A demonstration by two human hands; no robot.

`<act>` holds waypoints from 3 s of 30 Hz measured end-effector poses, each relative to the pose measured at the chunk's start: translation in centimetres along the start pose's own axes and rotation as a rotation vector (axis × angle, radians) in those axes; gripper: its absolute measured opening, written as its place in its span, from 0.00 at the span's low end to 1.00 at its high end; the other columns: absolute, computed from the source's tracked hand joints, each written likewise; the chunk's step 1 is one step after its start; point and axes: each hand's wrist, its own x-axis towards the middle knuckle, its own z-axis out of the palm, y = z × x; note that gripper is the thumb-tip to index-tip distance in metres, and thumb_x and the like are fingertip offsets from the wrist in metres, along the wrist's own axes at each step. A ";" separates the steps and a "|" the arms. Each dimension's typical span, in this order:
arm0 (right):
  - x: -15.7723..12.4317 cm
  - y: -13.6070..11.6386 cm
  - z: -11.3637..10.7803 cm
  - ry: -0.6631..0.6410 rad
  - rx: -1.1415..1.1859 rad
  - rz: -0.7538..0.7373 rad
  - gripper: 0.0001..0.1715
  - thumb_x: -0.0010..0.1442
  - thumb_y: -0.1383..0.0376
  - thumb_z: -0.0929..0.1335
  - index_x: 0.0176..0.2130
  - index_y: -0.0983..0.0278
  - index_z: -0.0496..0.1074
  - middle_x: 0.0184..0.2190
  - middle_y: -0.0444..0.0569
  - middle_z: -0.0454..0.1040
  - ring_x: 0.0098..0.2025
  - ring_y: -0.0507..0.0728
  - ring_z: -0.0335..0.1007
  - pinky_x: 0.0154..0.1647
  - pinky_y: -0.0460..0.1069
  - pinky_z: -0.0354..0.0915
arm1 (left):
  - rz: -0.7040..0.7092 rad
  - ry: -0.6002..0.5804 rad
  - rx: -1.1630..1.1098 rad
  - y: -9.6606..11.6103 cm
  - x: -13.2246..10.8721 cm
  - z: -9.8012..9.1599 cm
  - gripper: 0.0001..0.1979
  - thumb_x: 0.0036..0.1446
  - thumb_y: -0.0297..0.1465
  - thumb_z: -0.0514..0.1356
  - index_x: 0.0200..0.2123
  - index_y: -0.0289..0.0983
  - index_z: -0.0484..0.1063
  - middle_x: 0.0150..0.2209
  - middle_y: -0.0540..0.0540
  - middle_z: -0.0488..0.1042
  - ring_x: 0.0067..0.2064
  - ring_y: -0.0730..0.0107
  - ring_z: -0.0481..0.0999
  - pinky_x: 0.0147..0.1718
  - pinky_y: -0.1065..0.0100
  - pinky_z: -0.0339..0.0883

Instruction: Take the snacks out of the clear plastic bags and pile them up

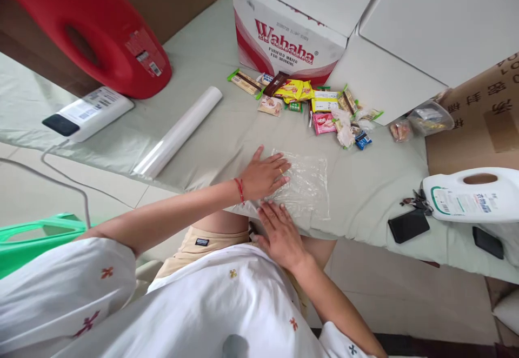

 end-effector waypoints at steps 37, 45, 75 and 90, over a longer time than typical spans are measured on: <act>5.1 10.8 -8.3 0.302 0.866 0.894 0.33 0.46 0.42 0.78 0.41 0.62 0.77 0.28 0.44 0.76 0.24 0.51 0.59 0.24 0.47 0.54 | 0.073 -0.220 0.050 -4.1 -1.6 0.3 0.59 0.56 0.64 0.57 0.78 0.35 0.43 0.78 0.35 0.44 0.79 0.43 0.43 0.71 0.39 0.16; 1.8 10.9 -8.3 0.360 0.241 0.717 0.34 0.60 0.41 0.71 0.55 0.61 0.74 0.49 0.55 0.76 0.27 0.52 0.63 0.37 0.55 0.70 | 0.082 -0.222 0.031 -4.6 -1.5 0.2 0.58 0.57 0.63 0.57 0.78 0.35 0.43 0.78 0.32 0.45 0.78 0.39 0.44 0.69 0.33 0.13; 3.1 16.4 -10.5 0.123 0.552 0.433 0.34 0.55 0.45 0.76 0.55 0.59 0.77 0.38 0.45 0.78 0.36 0.55 0.70 0.40 0.50 0.67 | -0.519 0.101 -0.128 1.4 -2.6 1.3 0.15 0.70 0.40 0.50 0.42 0.41 0.73 0.30 0.47 0.80 0.32 0.61 0.79 0.31 0.64 0.62; 4.1 19.1 -10.1 0.381 -0.023 0.721 0.15 0.60 0.57 0.67 0.44 0.61 0.77 0.38 0.52 0.78 0.35 0.60 0.69 0.43 0.55 0.66 | -0.603 0.511 0.106 -0.5 -1.7 0.6 0.23 0.58 0.29 0.60 0.57 0.35 0.70 0.56 0.31 0.70 0.60 0.40 0.67 0.56 0.42 0.64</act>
